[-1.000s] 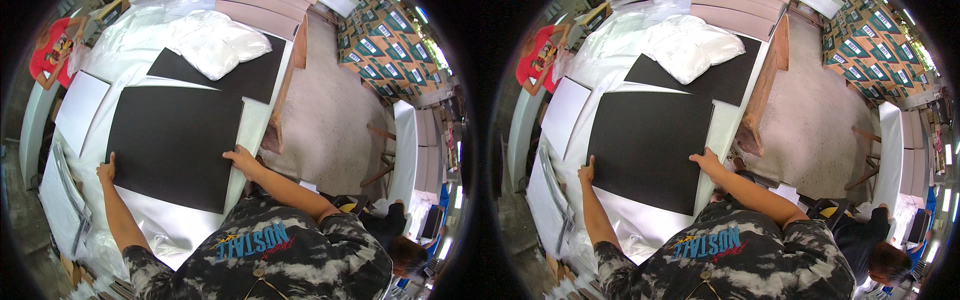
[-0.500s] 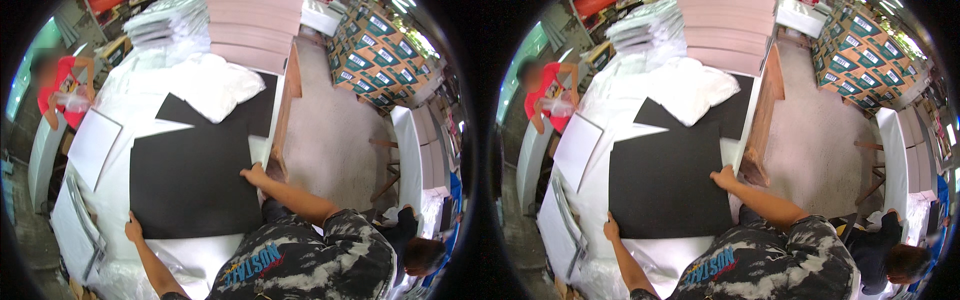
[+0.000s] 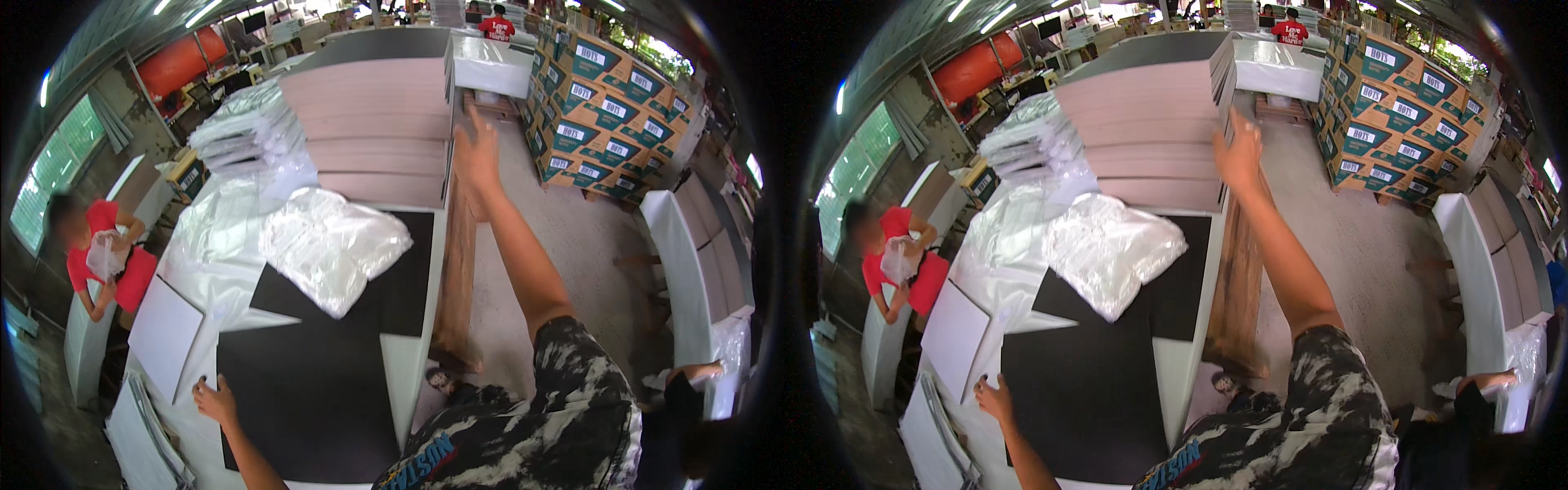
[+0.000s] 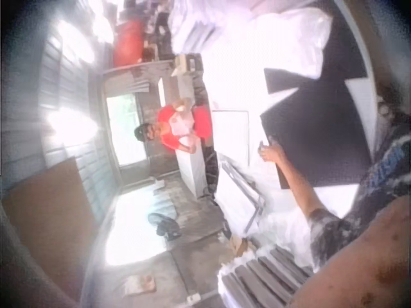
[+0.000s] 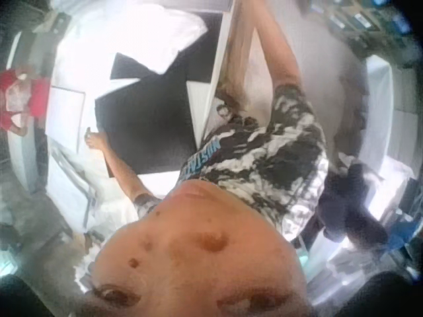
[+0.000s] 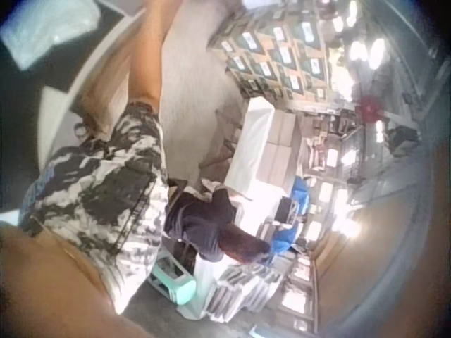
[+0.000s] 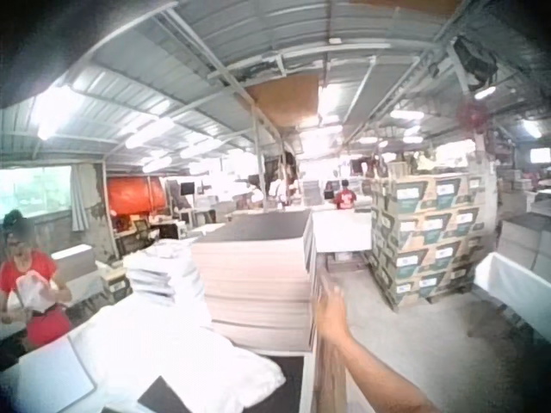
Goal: The person packages several black and white sheets into plastic bags by hand and then stacks the finished items onto a wooden pallet.
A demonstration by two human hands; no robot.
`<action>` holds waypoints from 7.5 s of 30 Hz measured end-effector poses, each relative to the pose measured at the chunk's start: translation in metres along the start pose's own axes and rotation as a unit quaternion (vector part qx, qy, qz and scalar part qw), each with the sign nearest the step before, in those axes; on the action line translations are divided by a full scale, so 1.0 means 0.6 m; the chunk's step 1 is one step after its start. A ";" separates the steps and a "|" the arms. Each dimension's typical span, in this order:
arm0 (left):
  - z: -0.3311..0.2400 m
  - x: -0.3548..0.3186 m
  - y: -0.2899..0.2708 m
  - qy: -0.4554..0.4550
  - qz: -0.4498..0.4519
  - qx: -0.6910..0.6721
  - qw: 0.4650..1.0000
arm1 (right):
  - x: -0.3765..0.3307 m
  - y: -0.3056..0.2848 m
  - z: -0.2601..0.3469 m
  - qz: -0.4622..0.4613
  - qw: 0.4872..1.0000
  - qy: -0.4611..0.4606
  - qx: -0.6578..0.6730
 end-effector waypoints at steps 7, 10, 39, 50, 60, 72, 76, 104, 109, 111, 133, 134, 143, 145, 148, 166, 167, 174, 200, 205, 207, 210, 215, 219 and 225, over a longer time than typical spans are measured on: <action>-0.443 0.018 -0.152 0.361 0.019 -0.249 0.899 | 0.215 0.104 -0.034 -0.075 0.993 -0.019 -0.087; -0.567 0.046 -0.189 0.348 0.160 -0.369 0.847 | 0.210 0.105 -0.010 -0.078 0.992 -0.068 -0.065; -0.496 0.008 -0.288 0.098 0.303 -0.766 0.559 | 0.118 0.080 -0.158 0.385 0.418 0.206 0.796; -0.083 -0.183 -0.170 -0.159 0.189 -0.366 0.897 | -0.219 0.194 -0.041 0.563 0.664 0.336 0.359; 0.205 -0.334 -0.281 -0.231 -0.041 -0.368 0.900 | -0.405 0.158 0.140 0.467 0.722 0.193 0.473; 0.233 0.033 -0.070 -0.064 0.285 -0.155 0.944 | -0.753 0.115 0.142 0.385 0.658 0.454 0.461; 0.258 0.091 0.080 -0.016 0.321 -0.040 0.946 | -0.842 0.078 0.150 0.536 0.630 0.438 0.352; 0.281 -0.158 0.118 -0.113 0.390 -0.050 0.913 | -0.805 -0.006 0.066 0.436 0.681 0.525 0.265; 0.233 -0.231 0.074 -0.078 0.428 -0.063 0.898 | -0.711 -0.046 0.020 0.471 0.796 0.354 0.141; 0.227 -0.229 0.088 -0.056 0.325 -0.212 0.920 | -0.693 -0.084 0.033 0.487 0.759 0.409 0.141; 0.100 -0.158 0.193 -0.147 0.501 -0.478 0.707 | -0.702 -0.047 -0.126 0.495 0.662 0.477 0.300; 0.073 -0.167 0.154 -0.159 0.525 -0.443 0.709 | -0.702 -0.051 -0.131 0.491 0.660 0.472 0.316; 0.078 -0.177 0.055 -0.135 0.348 -0.454 0.809 | -0.671 -0.051 -0.088 0.476 0.682 0.455 0.319; 0.104 -0.173 0.003 -0.099 0.260 -0.446 0.851 | -0.645 -0.051 -0.073 0.451 0.732 0.404 0.314; 0.141 -0.205 -0.131 -0.109 0.117 -0.511 0.844 | -0.588 -0.050 -0.027 0.426 0.771 0.307 0.359; 0.243 -0.590 -0.407 -0.409 -0.309 -0.383 0.769 | -0.437 0.193 0.285 0.660 0.470 0.004 0.587; 0.247 -0.596 -0.408 -0.415 -0.289 -0.364 0.782 | -0.418 0.183 0.306 0.643 0.426 0.040 0.635; 0.275 -0.626 -0.427 -0.429 -0.129 -0.203 0.871 | -0.362 0.145 0.362 0.589 0.421 0.038 0.689; -0.150 -0.250 -0.477 0.305 0.391 -0.091 0.864 | -0.335 0.090 0.378 0.582 0.591 -0.028 0.558; -0.236 -0.253 -0.474 0.330 0.394 -0.107 0.851 | -0.329 0.103 0.388 0.573 0.589 -0.047 0.568; -0.252 -0.259 -0.465 0.335 0.382 -0.141 0.850 | -0.334 0.105 0.376 0.578 0.569 -0.083 0.578; -0.268 -0.267 -0.463 0.310 0.381 -0.158 0.857 | -0.333 0.093 0.368 0.585 0.588 -0.046 0.557; -0.266 -0.271 -0.470 0.308 0.357 -0.154 0.868 | -0.322 0.044 0.334 0.378 0.775 -0.168 0.478; -0.263 -0.270 -0.470 0.313 0.337 -0.156 0.874 | -0.348 0.011 0.319 0.400 0.764 -0.178 0.474; -0.264 -0.262 -0.467 0.297 0.328 -0.155 0.883 | -0.369 0.004 0.319 0.398 0.751 -0.152 0.505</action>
Point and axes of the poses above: each hand's wrist, its own x-axis towards the middle knuckle, its own y-axis out of the palm, z = x × y, the point moved 5 cm from there along x, towards the middle knuckle, and after that the axes turned 8 degrees about z, right-handed, at the moved point
